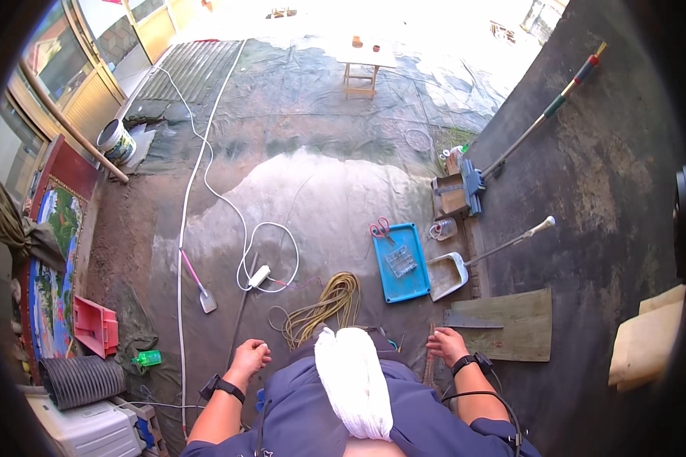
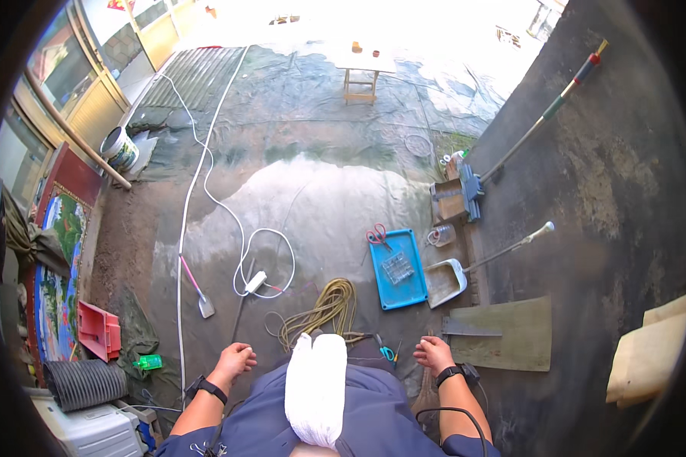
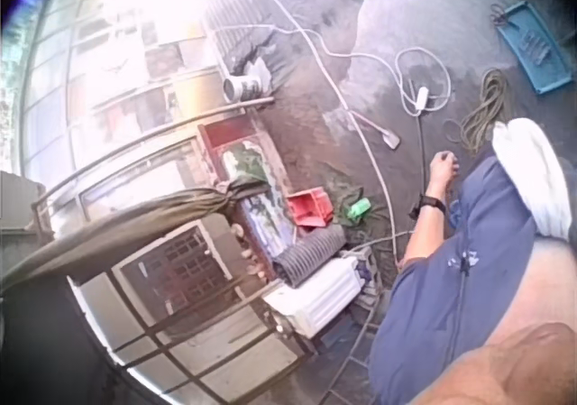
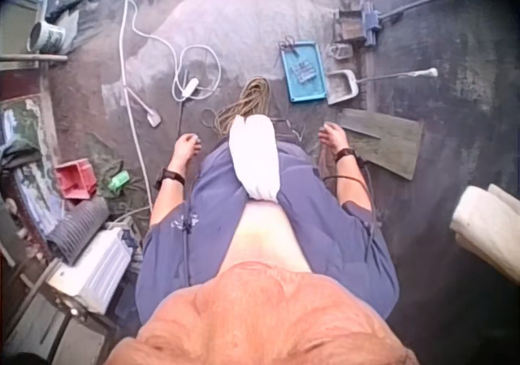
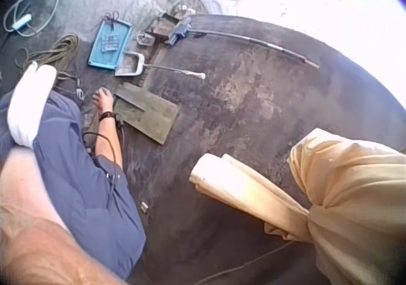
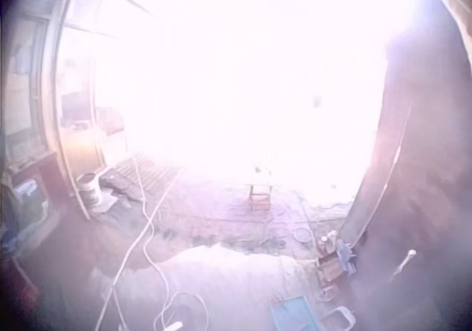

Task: The recorder uses tools to inspect and repair an electrical fuse or switch on a utility room wall.

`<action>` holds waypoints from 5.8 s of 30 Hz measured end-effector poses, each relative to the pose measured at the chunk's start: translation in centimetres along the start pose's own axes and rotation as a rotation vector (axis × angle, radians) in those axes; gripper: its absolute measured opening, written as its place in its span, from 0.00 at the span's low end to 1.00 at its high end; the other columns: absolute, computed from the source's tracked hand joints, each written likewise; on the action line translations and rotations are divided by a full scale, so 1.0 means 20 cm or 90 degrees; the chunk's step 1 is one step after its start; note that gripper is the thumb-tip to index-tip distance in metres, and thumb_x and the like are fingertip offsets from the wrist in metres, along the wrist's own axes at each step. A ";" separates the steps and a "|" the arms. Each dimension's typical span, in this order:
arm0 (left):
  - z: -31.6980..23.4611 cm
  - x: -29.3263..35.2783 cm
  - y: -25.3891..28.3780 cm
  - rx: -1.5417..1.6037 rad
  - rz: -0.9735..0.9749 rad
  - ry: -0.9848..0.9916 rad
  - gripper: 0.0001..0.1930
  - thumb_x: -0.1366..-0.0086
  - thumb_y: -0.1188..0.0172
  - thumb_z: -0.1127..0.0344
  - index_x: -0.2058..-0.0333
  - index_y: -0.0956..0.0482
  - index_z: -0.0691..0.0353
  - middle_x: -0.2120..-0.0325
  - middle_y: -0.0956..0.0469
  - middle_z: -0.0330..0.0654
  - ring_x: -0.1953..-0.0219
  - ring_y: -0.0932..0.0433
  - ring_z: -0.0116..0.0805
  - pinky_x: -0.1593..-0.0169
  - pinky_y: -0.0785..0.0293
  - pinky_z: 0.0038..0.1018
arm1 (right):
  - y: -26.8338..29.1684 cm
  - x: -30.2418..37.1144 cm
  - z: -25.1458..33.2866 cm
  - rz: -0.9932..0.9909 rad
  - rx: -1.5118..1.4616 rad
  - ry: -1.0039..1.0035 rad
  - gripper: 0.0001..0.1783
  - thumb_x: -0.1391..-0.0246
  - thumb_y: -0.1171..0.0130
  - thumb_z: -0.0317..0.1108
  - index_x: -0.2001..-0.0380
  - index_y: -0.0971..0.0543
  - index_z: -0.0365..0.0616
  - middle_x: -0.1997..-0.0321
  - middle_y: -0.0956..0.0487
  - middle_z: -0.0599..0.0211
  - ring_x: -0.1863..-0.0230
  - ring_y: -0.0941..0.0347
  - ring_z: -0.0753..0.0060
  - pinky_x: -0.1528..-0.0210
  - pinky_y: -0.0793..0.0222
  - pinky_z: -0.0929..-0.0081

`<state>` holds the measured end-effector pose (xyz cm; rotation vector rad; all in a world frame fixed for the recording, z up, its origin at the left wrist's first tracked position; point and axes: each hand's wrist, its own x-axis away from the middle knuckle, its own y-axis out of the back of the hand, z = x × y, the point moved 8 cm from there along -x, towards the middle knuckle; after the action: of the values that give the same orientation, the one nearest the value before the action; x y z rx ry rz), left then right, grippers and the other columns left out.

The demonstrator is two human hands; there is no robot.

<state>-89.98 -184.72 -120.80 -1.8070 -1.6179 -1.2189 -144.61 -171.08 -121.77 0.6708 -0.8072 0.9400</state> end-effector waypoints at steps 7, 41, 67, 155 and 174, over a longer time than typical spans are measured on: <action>-0.56 -0.28 0.12 0.057 -0.003 -0.013 0.13 0.31 0.45 0.65 0.52 0.25 0.64 0.64 0.19 0.42 0.67 0.19 0.30 0.69 0.25 0.24 | -0.33 -0.23 0.60 0.053 0.086 0.024 0.20 0.36 0.45 0.39 0.45 0.29 0.44 0.55 0.21 0.61 0.61 0.20 0.66 0.63 0.23 0.69; -2.83 -1.92 0.39 0.154 -0.086 0.033 0.15 0.30 0.48 0.65 0.50 0.29 0.68 0.64 0.20 0.47 0.68 0.19 0.34 0.71 0.24 0.25 | -1.30 -2.01 3.51 0.089 0.058 0.046 0.20 0.37 0.46 0.39 0.46 0.27 0.40 0.55 0.21 0.60 0.61 0.21 0.66 0.61 0.23 0.69; -5.01 -3.34 -0.54 -0.042 0.055 -0.077 0.17 0.30 0.49 0.65 0.48 0.28 0.69 0.59 0.20 0.48 0.63 0.18 0.36 0.63 0.23 0.28 | -0.81 -3.18 4.81 -0.046 -0.107 0.055 0.20 0.36 0.44 0.42 0.46 0.28 0.44 0.55 0.21 0.62 0.61 0.20 0.67 0.60 0.23 0.68; -8.58 -2.54 -1.96 0.426 1.127 -0.765 0.30 0.48 0.28 0.63 0.49 0.25 0.76 0.51 0.24 0.62 0.50 0.23 0.51 0.42 0.37 0.43 | -0.70 -4.70 7.30 -0.216 0.489 0.507 0.43 0.68 0.23 0.41 0.46 0.29 0.45 0.48 0.28 0.56 0.45 0.27 0.55 0.44 0.29 0.65; -8.25 -2.26 -1.91 0.495 0.618 -0.222 0.47 0.54 0.28 0.53 0.40 0.35 0.77 0.44 0.29 0.66 0.42 0.29 0.56 0.31 0.62 0.60 | -0.69 -4.72 7.17 -0.215 0.531 0.456 0.42 0.65 0.25 0.51 0.44 0.28 0.54 0.43 0.29 0.58 0.44 0.27 0.54 0.44 0.29 0.62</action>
<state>-176.73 -331.57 -80.09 -1.8736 -0.8768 0.1499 -208.44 -331.15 -125.74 1.0467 0.3698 1.0902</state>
